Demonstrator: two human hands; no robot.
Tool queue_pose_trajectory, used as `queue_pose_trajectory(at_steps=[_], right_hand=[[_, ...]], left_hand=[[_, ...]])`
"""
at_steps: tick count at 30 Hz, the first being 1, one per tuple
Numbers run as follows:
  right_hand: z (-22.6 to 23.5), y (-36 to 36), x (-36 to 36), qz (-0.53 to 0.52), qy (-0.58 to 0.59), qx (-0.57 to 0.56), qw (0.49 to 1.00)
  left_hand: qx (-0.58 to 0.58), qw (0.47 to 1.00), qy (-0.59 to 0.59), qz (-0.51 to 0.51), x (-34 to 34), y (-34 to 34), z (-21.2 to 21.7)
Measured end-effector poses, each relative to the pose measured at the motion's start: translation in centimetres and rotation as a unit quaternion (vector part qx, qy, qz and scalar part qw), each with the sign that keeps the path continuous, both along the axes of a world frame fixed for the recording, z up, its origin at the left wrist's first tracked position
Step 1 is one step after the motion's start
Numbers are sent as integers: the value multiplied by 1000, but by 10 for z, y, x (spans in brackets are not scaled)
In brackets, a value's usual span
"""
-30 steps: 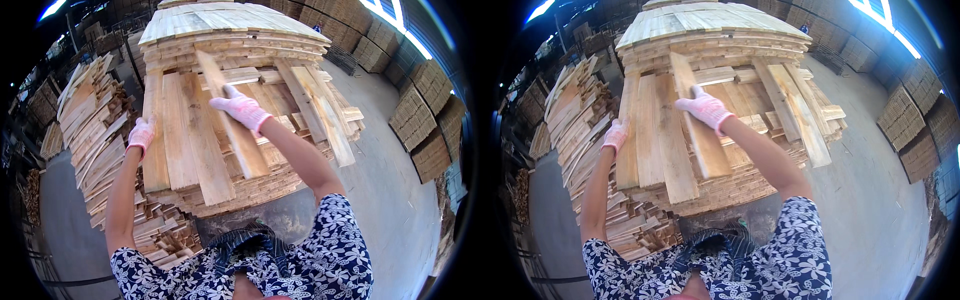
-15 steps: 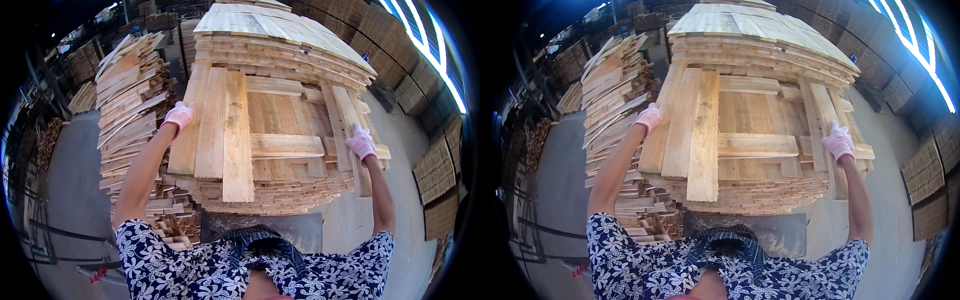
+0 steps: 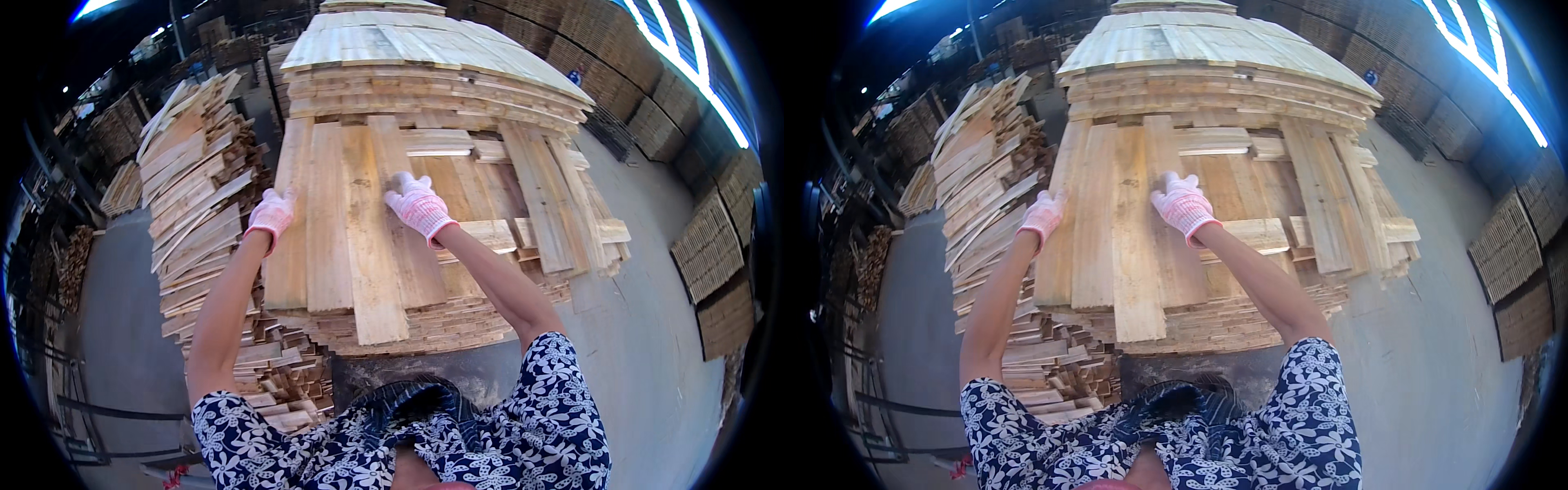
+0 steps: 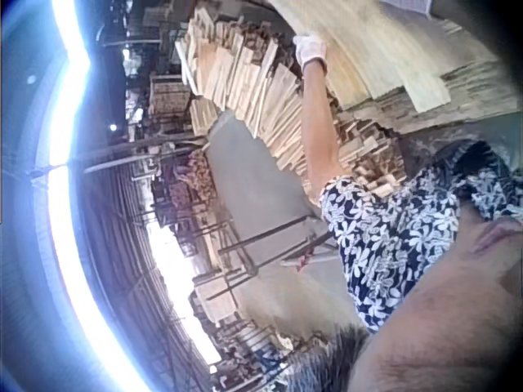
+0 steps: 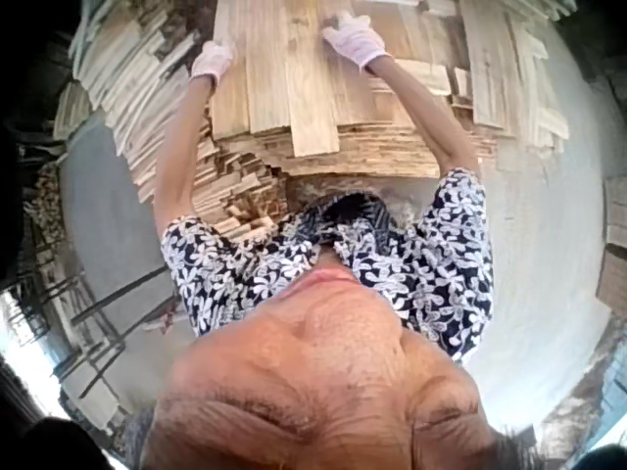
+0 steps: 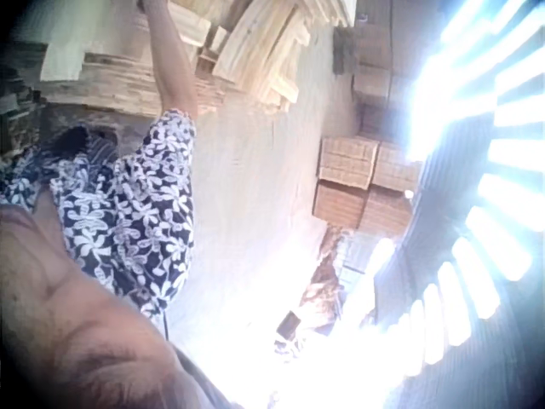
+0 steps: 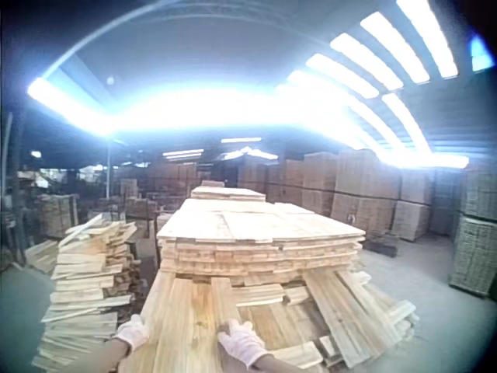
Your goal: The person stacks wooden planks in a warehouse. They pick up planks from a pile and place them onto a growing stack, arranging them to form a neat pile.
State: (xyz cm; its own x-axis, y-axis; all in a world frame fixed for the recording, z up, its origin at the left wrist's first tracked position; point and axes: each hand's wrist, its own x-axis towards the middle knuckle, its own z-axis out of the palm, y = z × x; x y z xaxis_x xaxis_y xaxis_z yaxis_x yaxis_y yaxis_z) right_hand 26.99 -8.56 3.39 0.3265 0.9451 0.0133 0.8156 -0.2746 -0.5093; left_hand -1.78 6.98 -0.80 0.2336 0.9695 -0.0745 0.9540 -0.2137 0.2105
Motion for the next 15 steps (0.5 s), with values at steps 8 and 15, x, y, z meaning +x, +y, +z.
queue_pose_trajectory(at_steps=[8, 15], right_hand=[[42, -98, 227, -150, -311, 70, 936], [-8, -145, 317, -291, -249, -50, 922]], left_hand=[[166, 982, -80, -36, 65, -69, 77], [12, 883, -241, -404, 345, -154, 62]])
